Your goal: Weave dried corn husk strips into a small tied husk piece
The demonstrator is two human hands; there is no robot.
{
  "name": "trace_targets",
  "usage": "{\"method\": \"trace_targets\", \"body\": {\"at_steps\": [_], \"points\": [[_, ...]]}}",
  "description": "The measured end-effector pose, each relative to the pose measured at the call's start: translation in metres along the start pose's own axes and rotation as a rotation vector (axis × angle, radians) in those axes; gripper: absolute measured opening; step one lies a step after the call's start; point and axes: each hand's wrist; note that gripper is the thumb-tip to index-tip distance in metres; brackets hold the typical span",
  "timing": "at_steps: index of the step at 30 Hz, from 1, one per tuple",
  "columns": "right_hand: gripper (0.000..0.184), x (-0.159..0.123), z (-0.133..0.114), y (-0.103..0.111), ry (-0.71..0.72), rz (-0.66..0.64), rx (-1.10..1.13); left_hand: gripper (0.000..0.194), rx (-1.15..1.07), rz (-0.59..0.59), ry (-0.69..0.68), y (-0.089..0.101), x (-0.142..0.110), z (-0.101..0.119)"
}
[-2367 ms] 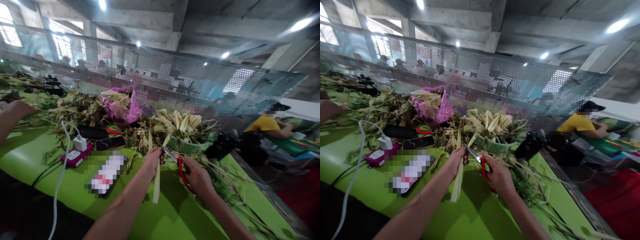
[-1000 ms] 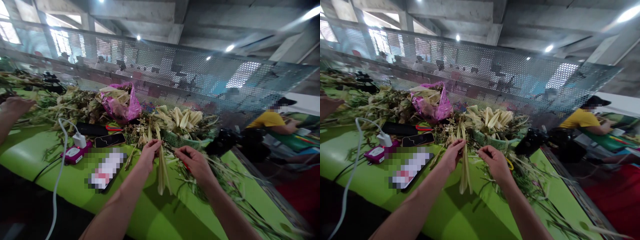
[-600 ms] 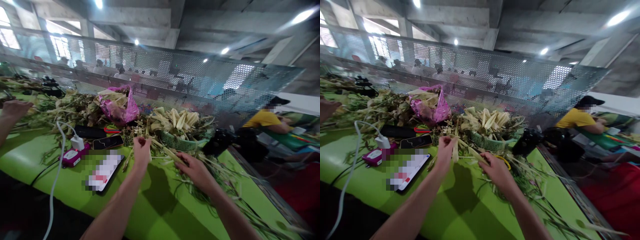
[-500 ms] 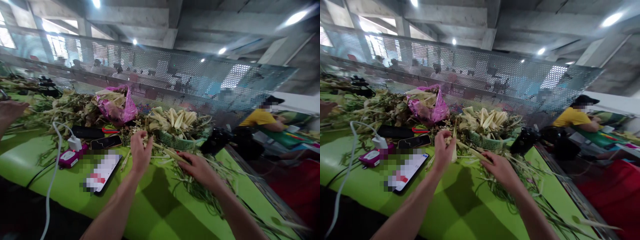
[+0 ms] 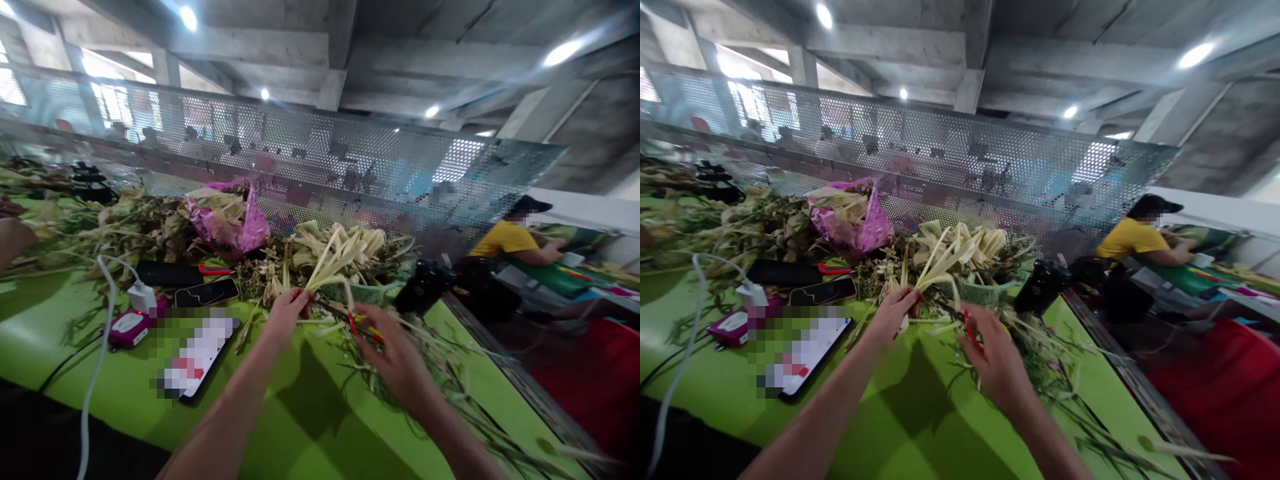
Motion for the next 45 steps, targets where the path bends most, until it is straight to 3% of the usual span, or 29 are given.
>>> {"method": "trace_targets", "body": {"at_steps": [2,3,6,9,13,17,20,27,33,41,45], "points": [[0.06,-0.023,0.013,-0.013,-0.094,-0.278,0.105,0.031,-0.103,-0.007,0.03,-0.002,-0.001,0.0],[0.065,-0.033,0.022,-0.015,-0.123,-0.354,0.115,0.033,-0.145,-0.017,0.04,-0.003,-0.002,-0.002],[0.063,-0.053,0.051,-0.004,-0.219,-0.399,0.082,0.037,-0.237,-0.054,0.055,-0.007,-0.005,-0.006],[0.046,-0.052,0.067,0.02,-0.304,-0.325,0.075,0.037,-0.269,-0.079,0.048,-0.01,-0.008,-0.008],[0.039,-0.026,0.052,0.033,-0.268,-0.048,0.17,0.035,-0.233,-0.151,0.048,-0.014,-0.013,-0.007],[0.045,0.014,0.013,0.017,-0.23,0.058,0.523,0.034,-0.168,-0.221,0.067,-0.019,-0.019,-0.008],[0.043,0.038,-0.009,0.001,-0.254,0.132,0.665,0.033,-0.12,-0.252,0.095,-0.023,-0.023,-0.006],[0.04,0.046,-0.009,-0.02,-0.411,0.319,0.976,0.038,-0.061,-0.379,0.092,-0.029,-0.024,-0.009],[0.035,0.037,-0.008,-0.018,-0.407,0.29,0.963,0.035,0.029,-0.419,0.089,-0.033,-0.027,-0.017],[0.024,0.032,-0.01,-0.027,-0.372,0.259,0.998,0.036,0.063,-0.256,0.123,-0.031,-0.025,-0.014],[0.029,0.031,-0.011,-0.028,-0.367,0.234,1.044,0.039,0.032,-0.281,0.12,-0.032,-0.025,-0.011]]}}
Point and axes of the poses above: each hand's wrist, its own x-axis towards the middle knuckle, its own y-axis out of the back of the hand, z = x × y, and after that the axes turned 6 degrees about x, right-handed
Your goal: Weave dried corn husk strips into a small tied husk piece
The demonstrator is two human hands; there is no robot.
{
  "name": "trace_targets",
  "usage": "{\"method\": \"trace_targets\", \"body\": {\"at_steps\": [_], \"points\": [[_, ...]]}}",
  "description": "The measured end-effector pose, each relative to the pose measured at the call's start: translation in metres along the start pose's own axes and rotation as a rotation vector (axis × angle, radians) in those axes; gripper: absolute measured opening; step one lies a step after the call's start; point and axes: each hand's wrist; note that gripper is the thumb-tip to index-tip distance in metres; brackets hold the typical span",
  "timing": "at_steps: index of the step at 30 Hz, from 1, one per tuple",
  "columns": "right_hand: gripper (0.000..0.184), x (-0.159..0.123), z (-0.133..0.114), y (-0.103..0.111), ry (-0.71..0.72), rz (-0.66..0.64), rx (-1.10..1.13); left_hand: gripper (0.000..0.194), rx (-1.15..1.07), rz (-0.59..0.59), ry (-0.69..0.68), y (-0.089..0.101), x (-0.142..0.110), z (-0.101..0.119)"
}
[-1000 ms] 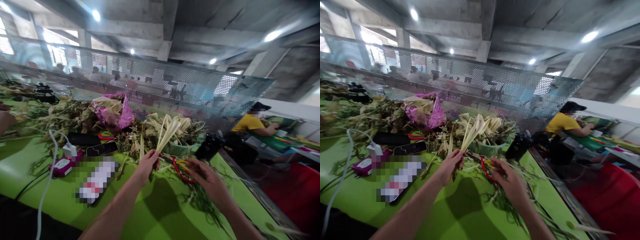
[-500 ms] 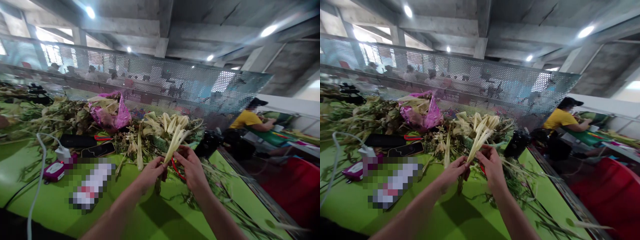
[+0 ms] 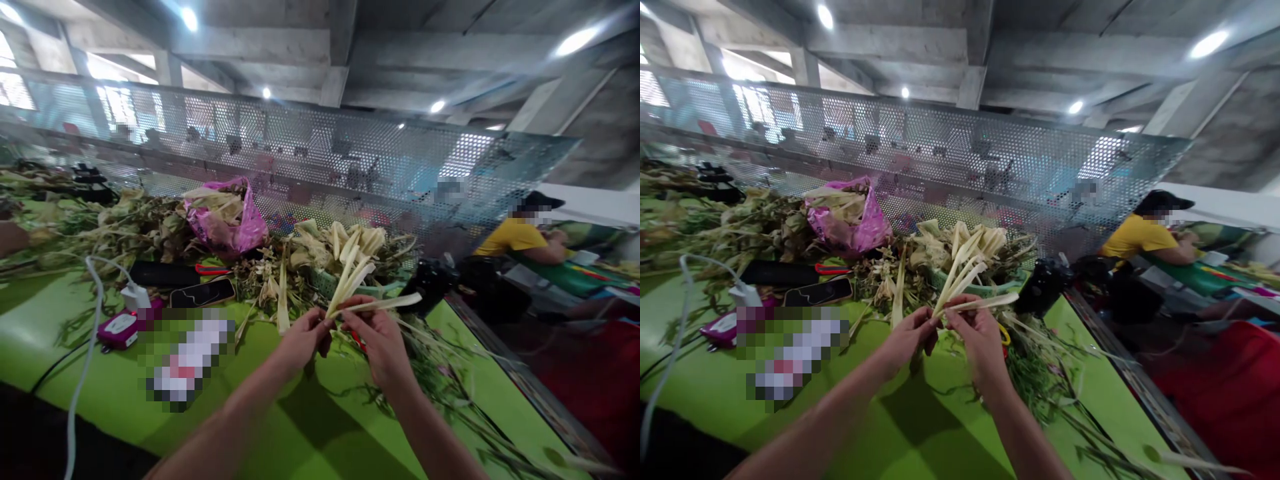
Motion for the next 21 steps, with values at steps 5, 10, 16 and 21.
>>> {"method": "trace_targets", "body": {"at_steps": [5,10,16,21], "points": [[0.016,-0.002,-0.002,0.002,0.129,-0.076,-0.257,0.036,-0.306,-0.027,0.034,0.001,0.001,-0.006],[0.008,-0.01,-0.004,-0.003,0.395,-0.335,-0.58,0.031,-0.494,0.073,0.072,0.005,0.004,-0.014],[0.013,-0.015,-0.01,-0.007,0.518,-0.493,-0.842,0.027,-0.44,0.155,-0.008,0.005,0.0,-0.01],[0.011,-0.013,-0.013,-0.005,0.433,-0.613,-0.785,0.025,-0.36,0.136,-0.064,0.005,-0.004,-0.006]]}}
Point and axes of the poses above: each hand's wrist, its own x-axis towards the middle knuckle, its own y-axis out of the back of the hand, z = x × y, and after that the axes turned 6 degrees about x, right-handed
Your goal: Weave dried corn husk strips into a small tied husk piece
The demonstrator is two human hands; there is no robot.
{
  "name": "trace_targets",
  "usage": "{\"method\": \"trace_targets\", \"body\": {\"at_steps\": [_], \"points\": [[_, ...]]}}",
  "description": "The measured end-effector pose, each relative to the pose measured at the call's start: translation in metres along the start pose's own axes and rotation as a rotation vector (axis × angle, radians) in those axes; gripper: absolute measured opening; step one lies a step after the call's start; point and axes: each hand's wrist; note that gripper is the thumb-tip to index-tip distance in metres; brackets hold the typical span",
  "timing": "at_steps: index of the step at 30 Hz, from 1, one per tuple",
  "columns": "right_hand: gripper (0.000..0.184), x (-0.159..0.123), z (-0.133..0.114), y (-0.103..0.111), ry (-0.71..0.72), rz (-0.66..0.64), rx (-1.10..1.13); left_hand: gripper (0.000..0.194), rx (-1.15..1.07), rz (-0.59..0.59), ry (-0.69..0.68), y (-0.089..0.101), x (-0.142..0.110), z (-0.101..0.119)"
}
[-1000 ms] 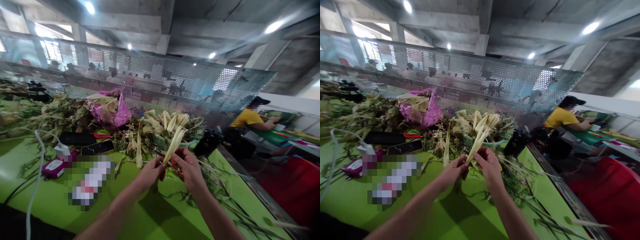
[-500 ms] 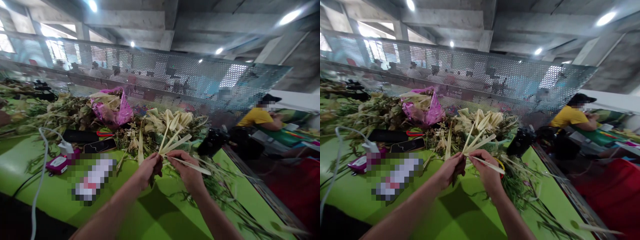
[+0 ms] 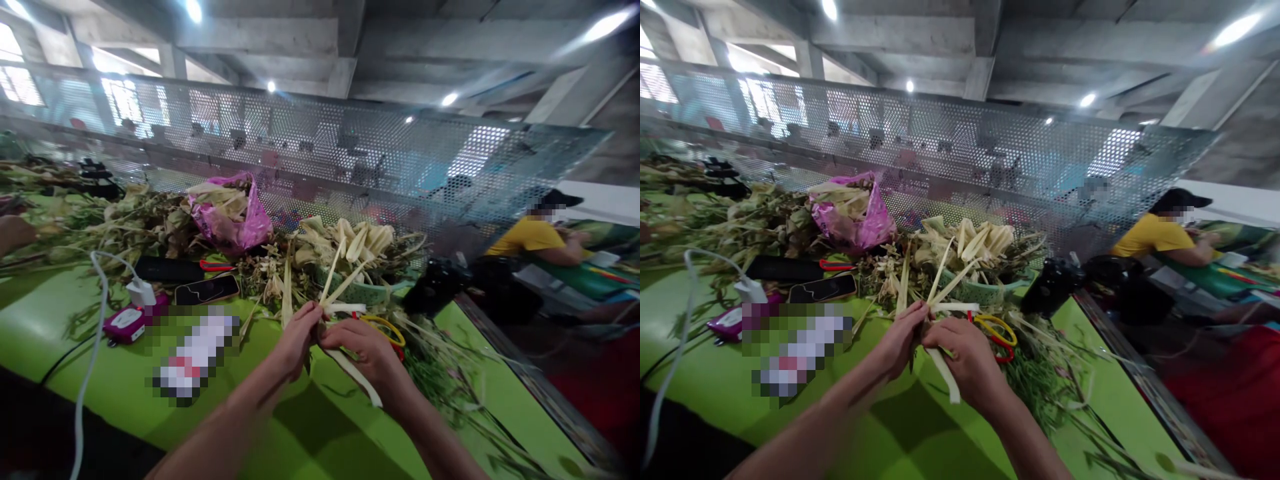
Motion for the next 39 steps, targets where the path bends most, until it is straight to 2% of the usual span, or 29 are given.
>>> {"method": "trace_targets", "body": {"at_steps": [2,5,7,11,16,18,21,24,28,30,35,39], "points": [[0.017,-0.001,0.003,0.003,-0.044,0.073,0.107,0.026,0.015,0.011,0.017,0.0,0.001,0.0],[0.023,-0.002,0.013,0.008,-0.211,0.351,0.269,0.03,0.119,0.013,0.038,-0.002,0.003,-0.001],[0.029,-0.002,0.02,0.009,-0.332,0.446,0.364,0.031,0.2,-0.03,0.029,-0.004,0.002,-0.001],[0.035,-0.001,0.026,0.008,-0.399,0.44,0.427,0.033,0.224,-0.172,0.051,-0.008,-0.004,0.003],[0.027,-0.001,0.018,0.002,-0.42,0.327,0.535,0.036,0.226,-0.333,0.069,-0.008,-0.009,0.012],[0.029,-0.002,0.017,0.001,-0.394,0.332,0.535,0.035,0.198,-0.323,0.057,-0.006,-0.01,0.015],[0.036,-0.003,0.016,0.001,-0.329,0.42,0.433,0.031,0.047,-0.269,0.054,-0.003,-0.008,0.018],[0.031,-0.002,0.014,0.001,-0.255,0.483,0.285,0.026,-0.076,-0.253,0.074,-0.001,-0.007,0.019],[0.03,-0.002,0.011,0.003,-0.126,0.585,0.073,0.025,-0.103,-0.229,0.106,-0.001,-0.007,0.021],[0.03,-0.004,0.012,0.002,-0.117,0.627,0.027,0.025,-0.097,-0.227,0.105,-0.002,-0.007,0.021],[0.027,-0.006,0.019,-0.004,-0.203,0.525,0.097,0.026,-0.078,-0.271,0.091,-0.001,-0.006,0.018],[0.016,-0.005,0.02,-0.004,-0.183,0.431,-0.046,0.024,0.016,-0.258,0.034,-0.001,-0.004,0.018]]}}
Point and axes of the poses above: each hand's wrist, its own x-axis towards the middle knuckle, its own y-axis out of the back of the hand, z = x × y, and after that the axes turned 6 degrees about x, right-handed
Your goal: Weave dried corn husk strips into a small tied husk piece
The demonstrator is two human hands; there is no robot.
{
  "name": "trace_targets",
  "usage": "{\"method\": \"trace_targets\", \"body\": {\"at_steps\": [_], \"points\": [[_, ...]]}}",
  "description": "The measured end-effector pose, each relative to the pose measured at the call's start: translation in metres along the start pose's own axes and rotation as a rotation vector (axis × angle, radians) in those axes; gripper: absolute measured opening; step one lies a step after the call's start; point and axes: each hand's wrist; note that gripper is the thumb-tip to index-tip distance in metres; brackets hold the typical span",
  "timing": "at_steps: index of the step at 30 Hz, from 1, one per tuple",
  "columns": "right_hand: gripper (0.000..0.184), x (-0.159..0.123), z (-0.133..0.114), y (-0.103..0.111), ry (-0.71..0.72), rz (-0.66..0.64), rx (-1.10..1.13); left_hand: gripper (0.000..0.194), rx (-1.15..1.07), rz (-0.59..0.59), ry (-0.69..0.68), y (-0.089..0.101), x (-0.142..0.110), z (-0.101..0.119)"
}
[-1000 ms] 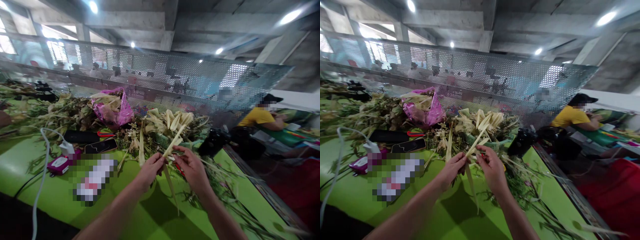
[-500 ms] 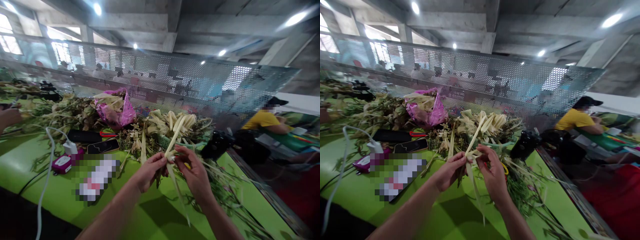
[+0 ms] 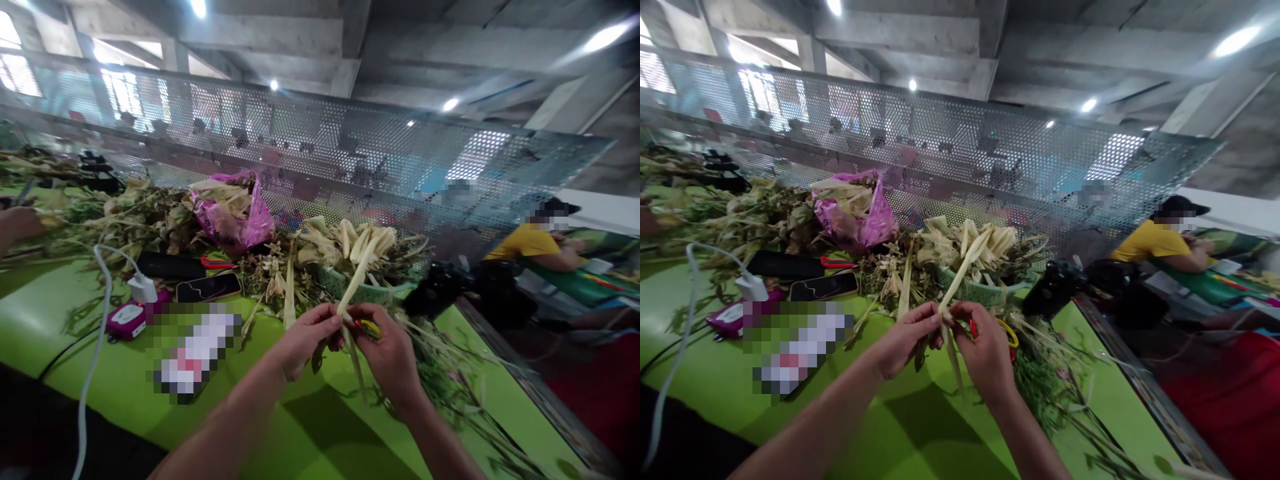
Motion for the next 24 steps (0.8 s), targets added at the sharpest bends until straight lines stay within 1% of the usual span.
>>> {"method": "trace_targets", "body": {"at_steps": [2,5,7,11,13,15,17,19,21,24], "points": [[0.009,0.001,-0.003,0.002,0.057,0.011,-0.122,0.024,0.097,0.082,-0.011,0.0,0.002,0.001],[0.009,0.0,-0.008,0.003,0.119,0.035,-0.216,0.025,0.2,0.225,-0.019,0.0,0.004,0.001],[0.008,-0.001,-0.011,0.002,0.123,0.004,-0.2,0.026,0.171,0.261,-0.034,0.001,0.005,-0.001],[0.01,-0.002,-0.012,-0.001,0.063,-0.138,-0.061,0.026,0.026,0.274,-0.021,0.006,0.006,-0.007],[0.009,-0.001,-0.012,-0.001,-0.012,-0.169,0.045,0.027,0.004,0.265,-0.001,0.007,0.006,-0.008],[0.008,0.002,-0.01,0.001,-0.146,-0.172,0.214,0.027,0.015,0.238,0.014,0.006,0.005,-0.008],[0.017,0.005,-0.008,0.002,-0.312,-0.141,0.441,0.028,0.047,0.191,0.035,0.004,0.004,-0.008],[0.027,0.008,-0.003,0.002,-0.447,-0.081,0.643,0.029,0.083,0.132,0.065,0.001,0.002,-0.008],[0.029,0.008,0.002,0.001,-0.528,-0.016,0.775,0.03,0.121,0.066,0.099,-0.001,0.0,-0.008],[0.026,0.008,0.007,-0.001,-0.587,0.021,0.926,0.03,0.193,-0.026,0.13,-0.001,-0.003,-0.009]]}}
Point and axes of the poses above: each hand's wrist, its own x-axis towards the middle knuckle, its own y-axis out of the back of the hand, z = x × y, and after that the axes turned 6 degrees about x, right-handed
